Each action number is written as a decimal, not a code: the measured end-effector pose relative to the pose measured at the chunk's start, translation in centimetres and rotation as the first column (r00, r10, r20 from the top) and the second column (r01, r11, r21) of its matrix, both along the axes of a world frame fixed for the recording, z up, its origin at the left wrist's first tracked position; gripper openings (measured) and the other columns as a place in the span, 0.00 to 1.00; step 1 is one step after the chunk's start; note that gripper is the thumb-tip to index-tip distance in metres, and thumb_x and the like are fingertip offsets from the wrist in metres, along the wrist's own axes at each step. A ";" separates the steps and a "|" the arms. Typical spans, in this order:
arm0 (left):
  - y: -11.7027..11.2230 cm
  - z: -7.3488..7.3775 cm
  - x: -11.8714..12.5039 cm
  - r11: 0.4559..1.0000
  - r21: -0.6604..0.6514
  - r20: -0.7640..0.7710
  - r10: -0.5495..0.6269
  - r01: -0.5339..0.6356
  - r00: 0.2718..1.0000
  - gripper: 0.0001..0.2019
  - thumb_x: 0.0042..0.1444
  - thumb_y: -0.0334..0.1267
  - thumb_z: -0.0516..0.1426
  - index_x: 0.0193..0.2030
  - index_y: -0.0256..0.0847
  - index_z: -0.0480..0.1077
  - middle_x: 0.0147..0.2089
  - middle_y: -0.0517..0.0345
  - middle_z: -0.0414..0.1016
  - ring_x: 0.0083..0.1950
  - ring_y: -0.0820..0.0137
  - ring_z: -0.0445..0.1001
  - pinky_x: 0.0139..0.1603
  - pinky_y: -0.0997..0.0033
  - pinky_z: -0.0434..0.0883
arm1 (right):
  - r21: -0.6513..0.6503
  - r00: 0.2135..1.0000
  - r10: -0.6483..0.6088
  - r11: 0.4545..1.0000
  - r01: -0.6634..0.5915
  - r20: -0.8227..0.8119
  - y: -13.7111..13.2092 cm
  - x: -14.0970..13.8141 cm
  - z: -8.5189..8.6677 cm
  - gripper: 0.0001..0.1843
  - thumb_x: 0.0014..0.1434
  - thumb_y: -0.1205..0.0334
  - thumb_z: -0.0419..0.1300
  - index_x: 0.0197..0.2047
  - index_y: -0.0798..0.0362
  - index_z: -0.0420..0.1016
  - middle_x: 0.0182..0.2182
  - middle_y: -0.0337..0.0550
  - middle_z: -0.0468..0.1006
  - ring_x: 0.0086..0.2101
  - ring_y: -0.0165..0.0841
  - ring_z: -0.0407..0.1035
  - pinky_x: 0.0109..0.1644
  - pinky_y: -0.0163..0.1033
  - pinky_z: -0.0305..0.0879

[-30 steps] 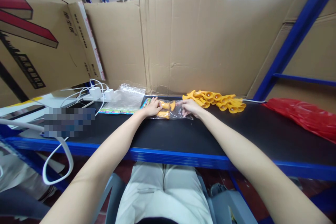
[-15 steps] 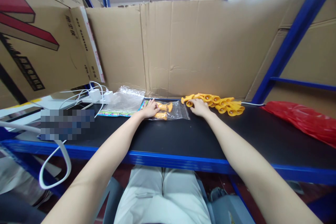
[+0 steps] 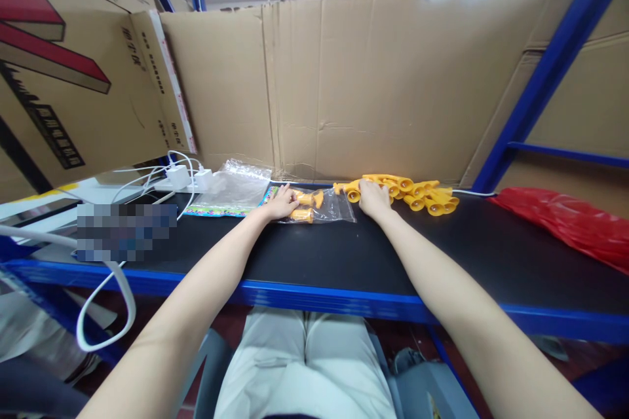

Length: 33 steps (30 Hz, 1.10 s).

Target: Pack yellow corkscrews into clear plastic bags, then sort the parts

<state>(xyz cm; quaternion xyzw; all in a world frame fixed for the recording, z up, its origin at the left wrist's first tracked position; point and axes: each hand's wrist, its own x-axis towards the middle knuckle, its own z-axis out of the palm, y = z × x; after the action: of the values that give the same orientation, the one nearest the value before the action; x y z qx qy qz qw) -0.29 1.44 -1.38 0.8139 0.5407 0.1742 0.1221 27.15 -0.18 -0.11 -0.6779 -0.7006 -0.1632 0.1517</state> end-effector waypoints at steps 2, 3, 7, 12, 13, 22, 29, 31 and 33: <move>0.0 0.0 0.0 1.000 0.002 0.003 -0.007 0.007 1.000 0.08 0.57 0.44 0.47 0.36 0.42 0.59 0.68 0.46 0.47 0.71 0.61 0.32 0.65 0.47 0.39 | 0.024 0.998 -0.007 1.000 0.008 -0.063 -0.2 0.0 0.3 0.17 0.55 0.73 0.46 0.48 0.58 0.64 0.45 0.56 0.72 0.47 0.44 0.64 0.48 0.49 0.54; 0.0 0.0 0.0 1.000 0.005 0.005 -0.011 0.011 1.000 0.08 0.57 0.44 0.47 0.36 0.42 0.59 0.68 0.47 0.48 0.71 0.61 0.32 0.65 0.47 0.40 | 0.046 0.995 -0.006 0.999 0.010 -0.103 -0.4 0.1 0.5 0.17 0.55 0.73 0.46 0.48 0.58 0.64 0.44 0.56 0.72 0.46 0.44 0.64 0.48 0.48 0.54; 0.1 -0.1 0.0 1.000 0.012 0.006 -0.012 0.012 1.000 0.09 0.57 0.45 0.46 0.36 0.42 0.60 0.68 0.47 0.49 0.71 0.61 0.32 0.66 0.47 0.40 | 0.183 0.956 0.035 0.983 0.020 -0.292 -0.9 0.4 1.7 0.18 0.55 0.69 0.50 0.50 0.57 0.63 0.41 0.55 0.74 0.46 0.45 0.65 0.49 0.48 0.56; 0.0 -0.1 0.0 1.000 0.006 -0.018 0.015 -0.015 1.000 0.12 0.56 0.47 0.46 0.38 0.42 0.61 0.69 0.49 0.45 0.71 0.59 0.34 0.66 0.49 0.41 | 0.311 0.798 0.196 0.950 -0.011 -0.570 -1.1 0.1 3.6 0.23 0.50 0.68 0.55 0.51 0.55 0.63 0.39 0.50 0.75 0.41 0.42 0.68 0.46 0.47 0.62; 0.0 -0.1 0.0 1.000 0.007 -0.018 0.018 -0.018 1.000 0.12 0.56 0.47 0.46 0.38 0.42 0.61 0.69 0.49 0.45 0.71 0.59 0.34 0.66 0.50 0.42 | 0.313 0.743 0.230 0.949 -0.029 -0.628 -1.2 -0.2 3.8 0.22 0.48 0.69 0.56 0.49 0.55 0.64 0.38 0.49 0.75 0.39 0.40 0.69 0.45 0.45 0.63; -0.1 0.0 0.1 0.999 0.031 -0.003 0.013 -0.013 1.000 0.10 0.56 0.46 0.47 0.36 0.42 0.61 0.67 0.48 0.51 0.71 0.60 0.37 0.65 0.50 0.46 | 0.082 0.073 0.105 0.960 -0.267 -0.992 -3.4 -4.1 3.8 0.04 0.54 0.70 0.54 0.33 0.54 0.61 0.21 0.40 0.73 0.16 0.27 0.65 0.19 0.32 0.63; 0.4 -0.4 0.0 0.998 0.058 0.024 0.015 -0.017 1.000 0.11 0.56 0.47 0.48 0.34 0.42 0.61 0.65 0.48 0.55 0.70 0.60 0.39 0.65 0.53 0.47 | -0.025 -0.334 -0.151 0.935 -0.352 -0.931 -2.8 -4.4 3.1 0.05 0.58 0.72 0.46 0.38 0.55 0.58 0.25 0.43 0.73 0.25 0.32 0.74 0.32 0.39 0.72; 0.3 -0.4 0.0 0.998 0.055 0.030 0.029 -0.031 0.999 0.11 0.56 0.47 0.48 0.34 0.41 0.61 0.67 0.47 0.51 0.70 0.59 0.38 0.65 0.54 0.46 | -0.051 -0.369 -0.210 0.916 -0.397 -0.905 -2.4 -4.3 2.8 0.07 0.58 0.73 0.45 0.40 0.56 0.58 0.27 0.45 0.73 0.28 0.33 0.74 0.34 0.40 0.73; 0.2 -0.4 0.1 0.998 0.046 0.043 0.039 -0.041 0.998 0.12 0.57 0.47 0.47 0.35 0.40 0.61 0.69 0.46 0.46 0.70 0.60 0.38 0.66 0.54 0.45 | -0.059 -0.380 -0.247 0.895 -0.443 -0.891 -2.2 -4.1 2.6 0.08 0.57 0.74 0.45 0.41 0.57 0.58 0.29 0.47 0.73 0.30 0.34 0.75 0.35 0.40 0.73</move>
<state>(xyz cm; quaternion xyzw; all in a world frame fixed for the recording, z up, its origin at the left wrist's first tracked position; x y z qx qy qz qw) -0.20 1.68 -1.79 0.8017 0.5498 0.2065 0.1109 23.05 -2.37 2.48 -0.4497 -0.3348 0.6358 0.5304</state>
